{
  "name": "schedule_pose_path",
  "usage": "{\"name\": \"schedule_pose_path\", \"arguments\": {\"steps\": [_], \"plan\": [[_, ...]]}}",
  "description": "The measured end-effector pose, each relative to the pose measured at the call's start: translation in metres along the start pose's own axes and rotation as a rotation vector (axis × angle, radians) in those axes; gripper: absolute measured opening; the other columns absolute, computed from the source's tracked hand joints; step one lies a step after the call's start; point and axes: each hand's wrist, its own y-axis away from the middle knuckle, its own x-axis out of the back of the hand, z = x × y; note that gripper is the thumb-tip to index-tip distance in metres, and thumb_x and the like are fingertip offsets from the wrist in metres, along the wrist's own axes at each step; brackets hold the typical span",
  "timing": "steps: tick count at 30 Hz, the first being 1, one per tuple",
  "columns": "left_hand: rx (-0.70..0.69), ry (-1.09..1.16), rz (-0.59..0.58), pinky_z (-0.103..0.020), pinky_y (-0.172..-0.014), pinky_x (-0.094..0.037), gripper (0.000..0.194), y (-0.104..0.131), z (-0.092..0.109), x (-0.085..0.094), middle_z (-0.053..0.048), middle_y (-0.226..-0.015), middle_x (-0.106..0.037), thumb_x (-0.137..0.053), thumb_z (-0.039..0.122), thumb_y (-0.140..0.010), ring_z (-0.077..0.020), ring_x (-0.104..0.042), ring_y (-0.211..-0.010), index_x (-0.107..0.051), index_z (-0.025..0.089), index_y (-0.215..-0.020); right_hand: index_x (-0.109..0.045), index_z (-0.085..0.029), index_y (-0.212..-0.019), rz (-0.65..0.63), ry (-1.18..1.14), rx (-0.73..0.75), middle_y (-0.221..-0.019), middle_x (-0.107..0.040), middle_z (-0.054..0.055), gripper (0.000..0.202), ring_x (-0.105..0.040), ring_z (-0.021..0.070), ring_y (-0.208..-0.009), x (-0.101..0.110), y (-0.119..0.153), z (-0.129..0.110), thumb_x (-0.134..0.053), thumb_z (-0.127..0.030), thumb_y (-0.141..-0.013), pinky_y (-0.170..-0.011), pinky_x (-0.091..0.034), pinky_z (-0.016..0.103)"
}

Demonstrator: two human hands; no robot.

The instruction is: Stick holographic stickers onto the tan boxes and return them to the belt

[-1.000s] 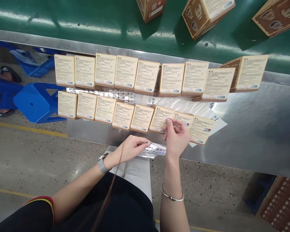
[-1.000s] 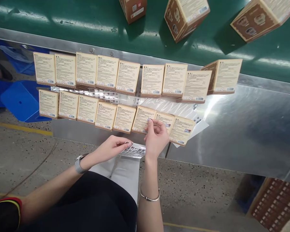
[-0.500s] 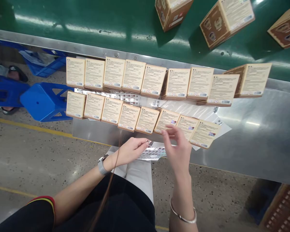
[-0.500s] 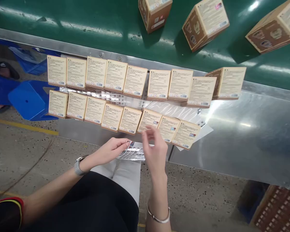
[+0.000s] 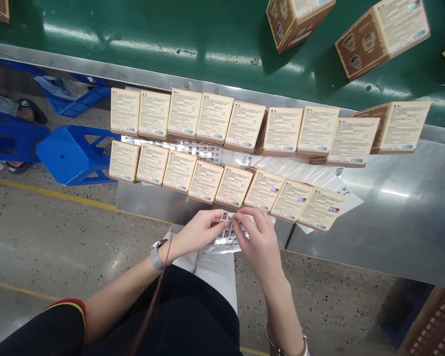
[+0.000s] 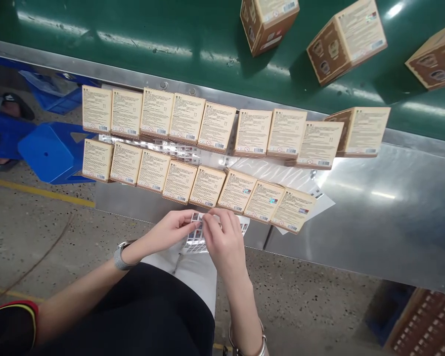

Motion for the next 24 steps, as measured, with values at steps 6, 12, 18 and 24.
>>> {"name": "schedule_pose_path", "arguments": {"steps": [6, 12, 18, 24], "plan": [[0.046, 0.062, -0.014, -0.021, -0.051, -0.033, 0.028, 0.003, -0.010, 0.013, 0.005, -0.061, -0.047, -0.051, 0.030, -0.090, -0.0109, -0.043, -0.055, -0.059, 0.015, -0.111, -0.067, -0.021, -0.084, 0.138, -0.507, -0.621, -0.074, -0.066, 0.002, 0.010, -0.063, 0.0158, -0.066, -0.003, -0.012, -0.007, -0.064, -0.031, -0.087, -0.062, -0.052, 0.030], [0.030, 0.044, -0.111, -0.021, -0.053, -0.028, 0.045, 0.002, -0.015, 0.019, 0.006, -0.062, -0.050, -0.050, 0.022, -0.088, -0.0095, -0.034, -0.054, -0.049, 0.016, -0.133, -0.064, -0.017, -0.084, 0.305, -0.871, -1.023, -0.054, -0.061, -0.005, 0.033, -0.050, 0.0094, -0.037, -0.027, -0.037, 0.001, -0.076, -0.044, -0.072, -0.039, -0.042, 0.023], [0.048, 0.045, -0.136, -0.022, -0.052, -0.028, 0.044, 0.001, -0.015, 0.019, 0.005, -0.062, -0.051, -0.049, 0.025, -0.089, -0.0100, -0.033, -0.053, -0.049, 0.017, -0.132, -0.063, -0.017, -0.080, 0.357, -0.836, -1.016, -0.050, -0.058, -0.006, 0.033, -0.048, 0.0086, -0.033, -0.033, -0.039, -0.001, -0.076, -0.046, -0.071, -0.035, -0.039, 0.021], [0.029, 0.036, -0.152, -0.021, -0.052, -0.029, 0.044, -0.001, -0.019, 0.019, 0.006, -0.062, -0.052, -0.049, 0.022, -0.088, -0.0097, -0.032, -0.053, -0.049, 0.017, -0.132, -0.061, -0.017, -0.082, 0.381, -0.770, -0.991, -0.047, -0.057, -0.007, 0.031, -0.048, 0.0087, -0.033, -0.031, -0.038, -0.002, -0.074, -0.045, -0.075, -0.036, -0.040, 0.020]]}}
